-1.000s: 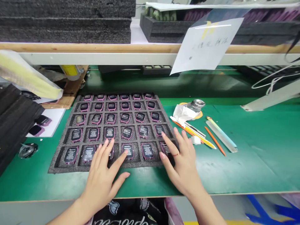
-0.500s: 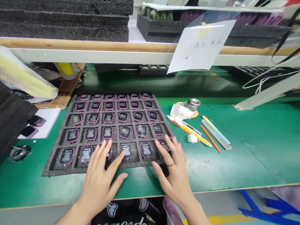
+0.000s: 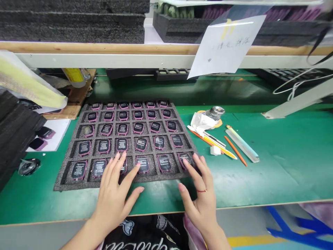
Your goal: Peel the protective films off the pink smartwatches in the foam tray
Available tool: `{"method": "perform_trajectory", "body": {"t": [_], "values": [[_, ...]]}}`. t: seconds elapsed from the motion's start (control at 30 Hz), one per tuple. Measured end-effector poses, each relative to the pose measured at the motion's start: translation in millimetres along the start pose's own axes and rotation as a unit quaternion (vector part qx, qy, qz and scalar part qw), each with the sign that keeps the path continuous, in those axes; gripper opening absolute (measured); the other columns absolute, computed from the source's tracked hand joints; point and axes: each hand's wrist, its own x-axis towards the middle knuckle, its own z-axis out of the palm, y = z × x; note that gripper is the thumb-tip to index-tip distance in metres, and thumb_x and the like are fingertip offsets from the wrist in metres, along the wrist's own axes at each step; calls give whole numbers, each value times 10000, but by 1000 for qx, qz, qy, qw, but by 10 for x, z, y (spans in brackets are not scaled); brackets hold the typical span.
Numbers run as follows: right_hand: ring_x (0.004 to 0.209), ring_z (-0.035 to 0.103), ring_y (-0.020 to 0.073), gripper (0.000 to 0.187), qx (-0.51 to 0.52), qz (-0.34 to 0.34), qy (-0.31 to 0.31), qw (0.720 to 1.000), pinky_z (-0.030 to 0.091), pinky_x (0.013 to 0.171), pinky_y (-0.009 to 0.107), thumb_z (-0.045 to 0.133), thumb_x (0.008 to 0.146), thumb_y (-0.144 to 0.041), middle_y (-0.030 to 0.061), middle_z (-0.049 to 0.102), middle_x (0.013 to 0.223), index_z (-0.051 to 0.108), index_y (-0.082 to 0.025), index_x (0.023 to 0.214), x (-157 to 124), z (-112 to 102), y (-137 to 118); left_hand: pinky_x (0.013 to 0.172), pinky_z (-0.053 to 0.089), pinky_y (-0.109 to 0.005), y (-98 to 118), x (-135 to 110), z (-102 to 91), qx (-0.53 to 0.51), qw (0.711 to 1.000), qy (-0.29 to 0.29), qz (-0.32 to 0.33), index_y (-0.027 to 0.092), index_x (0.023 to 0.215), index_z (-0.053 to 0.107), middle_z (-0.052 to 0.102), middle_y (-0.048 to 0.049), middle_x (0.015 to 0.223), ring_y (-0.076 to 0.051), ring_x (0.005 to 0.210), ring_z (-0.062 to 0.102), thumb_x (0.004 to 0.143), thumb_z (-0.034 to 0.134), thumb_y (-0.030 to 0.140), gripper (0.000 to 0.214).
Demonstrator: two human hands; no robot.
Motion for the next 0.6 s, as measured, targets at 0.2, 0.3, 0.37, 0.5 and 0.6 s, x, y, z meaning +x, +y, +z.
{"method": "perform_trajectory", "body": {"t": [0.2, 0.3, 0.37, 0.5, 0.6], "values": [[1501, 277, 405, 545, -43, 44, 63, 996, 310, 1129, 730, 539, 977, -270, 107, 366, 1591, 427, -328, 1507, -36, -30, 120, 1208, 263, -585, -16, -5, 9, -19, 1000, 14, -15, 266, 1501, 383, 245, -142, 1638, -345, 1531, 215, 966, 578, 251, 570], [1499, 281, 409, 516, -69, 40, 66, 995, 309, 1122, 737, 535, 980, -256, 95, 355, 1597, 462, -348, 1482, -54, -40, 165, 1217, 253, -584, -27, -3, 13, -29, 999, 23, -26, 295, 1513, 368, 259, -116, 1638, -336, 1525, 235, 968, 575, 248, 585], [1507, 263, 405, 499, -85, 29, 54, 994, 276, 1134, 745, 539, 978, -249, 77, 326, 1618, 485, -360, 1462, -61, -39, 175, 1219, 249, -588, -37, -4, 14, -36, 999, 30, -28, 307, 1514, 366, 267, -103, 1638, -335, 1521, 247, 966, 576, 244, 591], [1501, 297, 372, 501, -53, 50, 77, 994, 259, 1159, 719, 516, 989, -282, 104, 333, 1620, 450, -312, 1485, -60, -34, 164, 1224, 248, -588, -52, -8, 9, -55, 997, 44, -32, 317, 1504, 381, 292, -90, 1630, -332, 1515, 266, 961, 580, 220, 586], [1470, 365, 355, 498, -16, 83, 138, 987, 342, 1133, 674, 514, 984, -304, 159, 444, 1538, 456, -239, 1474, -57, -23, 155, 1220, 273, -565, -57, -2, -3, -81, 994, 62, -36, 316, 1475, 422, 352, -85, 1599, -315, 1500, 307, 960, 572, 195, 550]]}}
